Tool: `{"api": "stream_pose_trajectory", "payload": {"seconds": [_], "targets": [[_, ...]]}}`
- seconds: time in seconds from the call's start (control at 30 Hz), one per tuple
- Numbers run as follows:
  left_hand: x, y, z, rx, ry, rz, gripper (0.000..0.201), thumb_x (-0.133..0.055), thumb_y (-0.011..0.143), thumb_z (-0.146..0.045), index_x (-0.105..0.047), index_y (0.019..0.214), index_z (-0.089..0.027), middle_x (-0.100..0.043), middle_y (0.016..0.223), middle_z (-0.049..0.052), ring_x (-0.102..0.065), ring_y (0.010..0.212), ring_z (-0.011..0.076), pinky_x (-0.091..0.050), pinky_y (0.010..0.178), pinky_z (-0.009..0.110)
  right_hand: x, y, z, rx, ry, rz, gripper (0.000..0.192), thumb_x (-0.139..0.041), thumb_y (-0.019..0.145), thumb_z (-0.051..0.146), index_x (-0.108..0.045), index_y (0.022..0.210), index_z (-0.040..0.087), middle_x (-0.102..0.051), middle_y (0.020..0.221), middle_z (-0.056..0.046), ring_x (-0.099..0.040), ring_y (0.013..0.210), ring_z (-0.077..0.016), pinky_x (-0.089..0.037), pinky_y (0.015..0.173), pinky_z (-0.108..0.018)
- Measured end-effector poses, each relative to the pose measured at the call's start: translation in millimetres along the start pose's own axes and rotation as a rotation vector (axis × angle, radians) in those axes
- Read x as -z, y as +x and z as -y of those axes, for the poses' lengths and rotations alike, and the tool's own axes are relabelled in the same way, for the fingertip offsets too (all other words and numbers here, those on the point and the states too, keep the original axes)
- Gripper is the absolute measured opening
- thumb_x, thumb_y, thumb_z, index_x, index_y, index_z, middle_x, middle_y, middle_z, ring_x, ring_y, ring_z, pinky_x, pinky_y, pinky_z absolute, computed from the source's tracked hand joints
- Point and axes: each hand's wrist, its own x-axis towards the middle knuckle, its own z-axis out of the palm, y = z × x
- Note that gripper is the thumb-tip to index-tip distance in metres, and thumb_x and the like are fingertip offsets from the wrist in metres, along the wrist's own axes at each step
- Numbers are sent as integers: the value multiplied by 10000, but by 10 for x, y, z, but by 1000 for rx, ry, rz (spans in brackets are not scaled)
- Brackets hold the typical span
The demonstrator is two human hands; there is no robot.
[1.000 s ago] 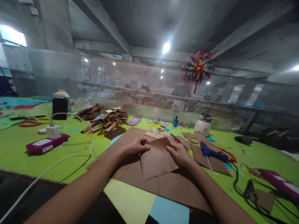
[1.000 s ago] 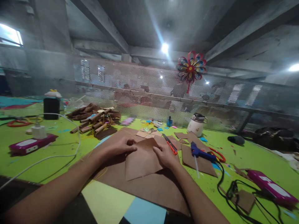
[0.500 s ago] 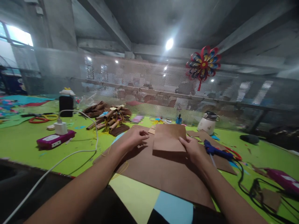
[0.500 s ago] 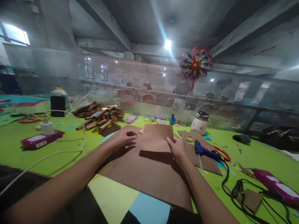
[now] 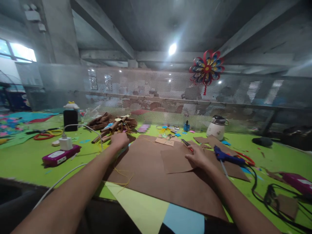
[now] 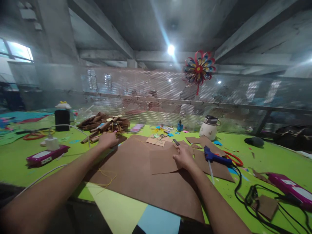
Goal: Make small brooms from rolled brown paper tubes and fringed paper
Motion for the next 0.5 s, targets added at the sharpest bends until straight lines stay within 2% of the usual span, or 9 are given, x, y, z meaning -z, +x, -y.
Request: {"api": "stream_pose_trajectory", "payload": {"seconds": [0.1, 0.2, 0.3, 0.5], "targets": [[-105, -70, 99, -93, 85, -6, 155, -694, 544, -202, -540, 546, -188, -649, 911, 186, -385, 1172, 403, -309, 923, 408, -50, 6, -46, 24, -87, -1, 457, -648, 603, 164, -634, 1058, 122, -638, 1056, -147, -570, 979, -288, -409, 796, -342], [-192, -94, 130, -158, 151, -4, 121, -687, 591, -256, -612, 652, -184, -639, 1026, 182, -348, 1207, 379, -271, 964, 397, -130, -6, -77, 33, -147, 33, 493, -644, 631, 170, -601, 1120, 122, -652, 996, -134, -598, 879, -263, -421, 743, -324], [-241, -77, 147, -146, 225, 11, 164, -693, 593, -292, -645, 708, -186, -648, 1011, 185, -340, 1206, 395, -244, 983, 444, -143, -4, -84, 38, -189, 50, 493, -629, 659, 183, -581, 1146, 121, -653, 988, -131, -602, 857, -256, -425, 729, -322], [-280, -20, 158, -48, 363, 35, 268, -630, 627, -252, -657, 853, -112, -595, 1107, 262, -358, 1191, 439, -279, 938, 523, -38, 46, -72, 48, -242, 31, 451, -616, 666, 189, -595, 1111, 121, -604, 1129, -133, -531, 1071, -267, -390, 873, -327]]}}
